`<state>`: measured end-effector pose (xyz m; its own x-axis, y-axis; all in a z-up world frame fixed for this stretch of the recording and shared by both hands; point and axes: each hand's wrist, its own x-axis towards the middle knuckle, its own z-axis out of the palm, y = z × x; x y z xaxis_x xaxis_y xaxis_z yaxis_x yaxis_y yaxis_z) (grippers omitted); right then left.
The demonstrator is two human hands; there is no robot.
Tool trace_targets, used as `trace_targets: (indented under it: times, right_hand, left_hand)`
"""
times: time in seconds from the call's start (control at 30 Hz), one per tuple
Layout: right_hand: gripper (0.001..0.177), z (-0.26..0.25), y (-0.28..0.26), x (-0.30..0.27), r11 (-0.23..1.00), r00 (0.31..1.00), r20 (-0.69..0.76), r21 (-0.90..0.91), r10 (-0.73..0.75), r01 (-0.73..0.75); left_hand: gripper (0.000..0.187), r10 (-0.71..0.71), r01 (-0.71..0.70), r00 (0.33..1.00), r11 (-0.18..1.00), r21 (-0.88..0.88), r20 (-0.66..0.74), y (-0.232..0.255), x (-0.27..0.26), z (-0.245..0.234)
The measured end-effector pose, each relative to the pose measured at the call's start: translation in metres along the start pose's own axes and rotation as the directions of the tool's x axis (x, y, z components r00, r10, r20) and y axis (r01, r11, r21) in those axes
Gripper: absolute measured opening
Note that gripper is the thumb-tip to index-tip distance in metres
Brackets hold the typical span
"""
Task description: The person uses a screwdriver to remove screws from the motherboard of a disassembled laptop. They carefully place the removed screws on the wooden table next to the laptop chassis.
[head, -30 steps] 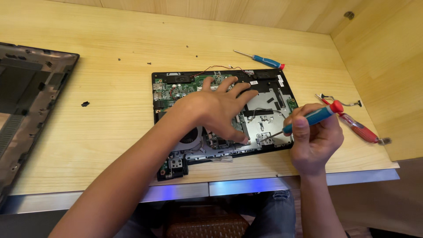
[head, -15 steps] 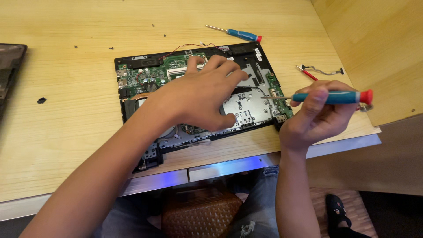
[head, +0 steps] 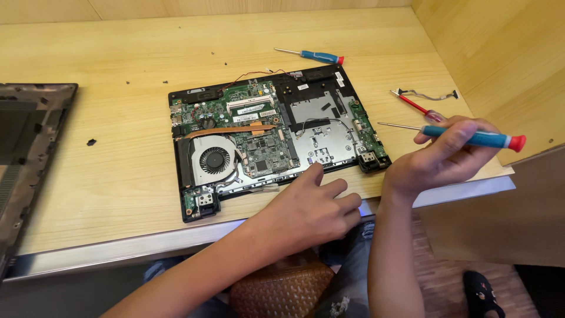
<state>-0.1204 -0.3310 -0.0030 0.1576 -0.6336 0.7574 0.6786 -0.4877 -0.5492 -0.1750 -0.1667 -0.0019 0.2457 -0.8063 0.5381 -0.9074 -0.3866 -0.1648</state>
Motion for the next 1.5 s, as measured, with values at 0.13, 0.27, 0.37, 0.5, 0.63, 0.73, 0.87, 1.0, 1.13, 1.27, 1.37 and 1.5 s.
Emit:
trace_targets:
  times: [0.13,0.27,0.37,0.5,0.63,0.73,0.87,1.0,1.13,1.27,1.37,1.5]
  right_hand:
    - [0.020,0.000,-0.004,0.002,1.000,0.999,0.028,0.009,0.019,-0.020]
    - [0.023,-0.001,-0.002,0.001,0.998,0.997,0.036,0.025,0.061,-0.062]
    - [0.023,0.000,-0.003,0.000,0.997,0.997,0.038,0.017,0.070,-0.071]
    - [0.021,-0.001,-0.004,0.000,0.995,0.994,0.049,0.031,0.096,-0.097]
    - [0.024,-0.001,-0.007,-0.002,0.991,0.991,0.037,0.024,0.131,-0.132]
    - [0.025,0.003,-0.013,-0.004,0.972,0.984,0.083,0.167,0.155,-0.167]
    - [0.035,0.003,-0.016,-0.011,0.897,0.981,0.192,0.431,0.014,-0.098]
    - [0.035,-0.002,-0.014,-0.018,0.877,0.943,0.316,0.476,-0.107,-0.060]
    - [0.028,0.000,-0.017,-0.021,0.882,0.927,0.342,0.471,-0.151,-0.030]
    - [0.026,0.004,-0.019,-0.020,0.883,0.902,0.355,0.466,-0.246,0.058]
    - [0.025,0.003,-0.012,-0.020,0.885,0.891,0.356,0.455,-0.281,0.098]
    - [0.025,0.005,-0.011,-0.022,0.893,0.890,0.350,0.434,-0.292,0.122]
  left_hand:
    - [0.016,0.049,-0.049,0.999,0.999,-0.001,0.009,0.004,0.004,0.009]
    - [0.019,0.044,-0.039,0.997,0.996,0.078,-0.068,0.006,0.006,0.014]
    - [0.020,0.040,-0.029,0.997,0.986,0.161,-0.065,0.006,0.006,0.012]
    - [0.004,-0.083,0.100,0.989,0.984,-0.146,0.120,0.005,0.004,-0.005]
    - [0.010,-0.418,0.379,0.889,0.438,-0.815,0.188,-0.001,-0.002,-0.019]
    - [0.009,-0.744,0.157,0.635,-0.140,-0.978,0.209,-0.008,-0.004,0.009]
    - [0.005,-0.780,-0.387,0.415,-0.617,-0.685,0.468,-0.019,0.013,0.020]
    - [0.008,-0.788,-0.500,0.416,-0.615,-0.610,0.453,-0.030,0.017,0.036]
    - [0.008,-0.798,-0.549,0.416,-0.603,-0.579,0.436,-0.030,0.020,0.041]
    - [0.009,-0.796,-0.585,0.395,-0.603,-0.542,0.460,-0.028,0.024,0.041]
    - [0.009,-0.791,-0.598,0.389,-0.606,-0.524,0.471,-0.025,0.029,0.041]
    - [0.010,-0.787,-0.628,0.392,-0.607,-0.487,0.476,-0.023,0.032,0.045]
